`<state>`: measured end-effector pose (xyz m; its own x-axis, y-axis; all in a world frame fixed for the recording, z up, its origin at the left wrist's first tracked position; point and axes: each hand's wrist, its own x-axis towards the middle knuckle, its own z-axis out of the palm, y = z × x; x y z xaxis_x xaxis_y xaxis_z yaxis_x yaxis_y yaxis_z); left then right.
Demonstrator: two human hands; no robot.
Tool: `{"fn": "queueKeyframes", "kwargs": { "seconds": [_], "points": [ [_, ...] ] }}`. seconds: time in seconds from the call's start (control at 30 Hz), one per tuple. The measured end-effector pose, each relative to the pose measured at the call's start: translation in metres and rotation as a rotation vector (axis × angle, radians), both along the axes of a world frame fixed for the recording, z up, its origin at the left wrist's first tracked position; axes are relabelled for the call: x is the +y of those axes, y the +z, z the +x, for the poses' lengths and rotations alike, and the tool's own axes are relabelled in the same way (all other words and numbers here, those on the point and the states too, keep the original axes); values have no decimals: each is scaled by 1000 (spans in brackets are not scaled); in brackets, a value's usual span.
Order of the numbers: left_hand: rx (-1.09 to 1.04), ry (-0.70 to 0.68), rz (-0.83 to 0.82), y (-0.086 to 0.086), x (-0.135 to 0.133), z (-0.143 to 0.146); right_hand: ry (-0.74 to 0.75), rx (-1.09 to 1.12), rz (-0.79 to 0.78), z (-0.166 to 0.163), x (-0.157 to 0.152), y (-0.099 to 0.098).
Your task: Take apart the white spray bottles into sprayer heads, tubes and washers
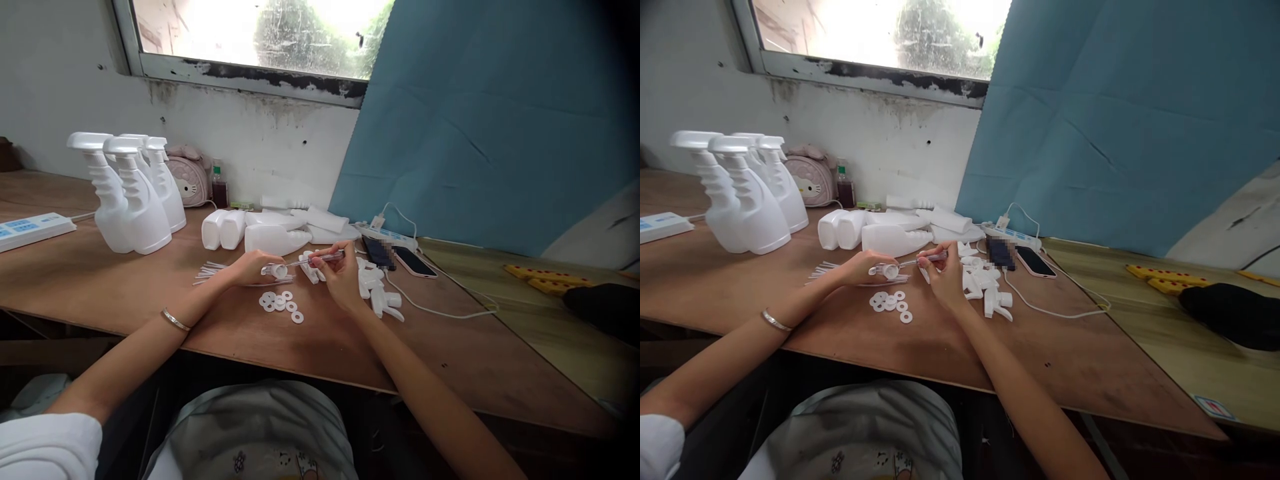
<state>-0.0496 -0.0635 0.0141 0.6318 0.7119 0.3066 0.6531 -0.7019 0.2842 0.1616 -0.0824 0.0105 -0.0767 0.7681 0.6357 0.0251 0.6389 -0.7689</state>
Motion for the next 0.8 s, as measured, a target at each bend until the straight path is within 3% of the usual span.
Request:
{"fn": "queueKeyframes", "kwargs": {
  "seconds": [0.27,0.47,0.8],
  "points": [
    [88,7,43,0,0,0,-33,-116,24,-3,-6,-2],
    [105,-4,73,0,0,1,48,49,-118,-1,3,-1],
    [174,-14,144,-4,2,1,67,-68,-169,-3,0,-5]
  ]
}}
